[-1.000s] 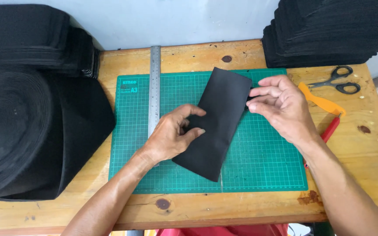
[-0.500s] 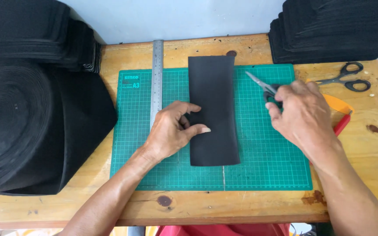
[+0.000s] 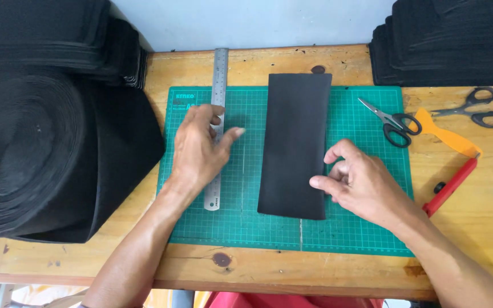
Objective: The person measures and cuts a piece of black fabric on a green cutting mat using a metal ruler and a red utility knife. They align the ruler to mark the cutting line and slice through the material to create a rectangular piece.
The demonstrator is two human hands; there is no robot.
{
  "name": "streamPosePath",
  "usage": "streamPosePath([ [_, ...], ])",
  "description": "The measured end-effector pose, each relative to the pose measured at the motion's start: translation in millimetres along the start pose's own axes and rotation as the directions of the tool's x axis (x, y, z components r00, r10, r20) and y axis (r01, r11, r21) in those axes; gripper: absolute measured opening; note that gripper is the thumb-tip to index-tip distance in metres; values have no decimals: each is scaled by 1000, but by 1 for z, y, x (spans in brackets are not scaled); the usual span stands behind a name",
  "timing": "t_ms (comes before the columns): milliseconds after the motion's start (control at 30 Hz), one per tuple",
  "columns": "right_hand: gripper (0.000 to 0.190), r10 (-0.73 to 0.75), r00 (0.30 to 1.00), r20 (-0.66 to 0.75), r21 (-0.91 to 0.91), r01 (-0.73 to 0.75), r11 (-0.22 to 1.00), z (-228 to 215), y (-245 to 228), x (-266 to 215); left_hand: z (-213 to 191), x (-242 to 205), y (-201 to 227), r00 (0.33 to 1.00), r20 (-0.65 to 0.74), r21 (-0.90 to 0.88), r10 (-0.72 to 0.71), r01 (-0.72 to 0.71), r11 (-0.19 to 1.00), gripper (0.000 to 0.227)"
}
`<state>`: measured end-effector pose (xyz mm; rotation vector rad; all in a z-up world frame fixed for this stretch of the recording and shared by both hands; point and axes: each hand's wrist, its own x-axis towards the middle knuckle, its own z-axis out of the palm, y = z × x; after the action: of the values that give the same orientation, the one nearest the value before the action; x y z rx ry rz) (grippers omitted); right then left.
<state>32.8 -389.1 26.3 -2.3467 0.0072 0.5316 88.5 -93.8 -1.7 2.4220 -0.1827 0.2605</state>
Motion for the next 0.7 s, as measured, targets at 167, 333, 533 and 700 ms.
streamPosePath([
  [167, 31, 8, 997, -74, 196, 7, 981, 3, 4, 3, -14, 11, -6, 978, 17, 51, -206, 205, 977, 59],
  [333, 23, -35, 983, -178, 150, 62, 987, 1, 17, 11, -19, 17, -7, 946, 66, -56, -318, 321, 945, 66],
  [533, 16, -56, 951, -304, 46, 74, 996, -5, 30, 19, -24, 21, -9, 937, 94, -76, -337, 344, 936, 66],
  [700, 21, -42, 955, -293, 127, 82, 988, -8, 30, 22, -26, 23, -1, 914, 157, -254, -374, 403, 879, 59],
])
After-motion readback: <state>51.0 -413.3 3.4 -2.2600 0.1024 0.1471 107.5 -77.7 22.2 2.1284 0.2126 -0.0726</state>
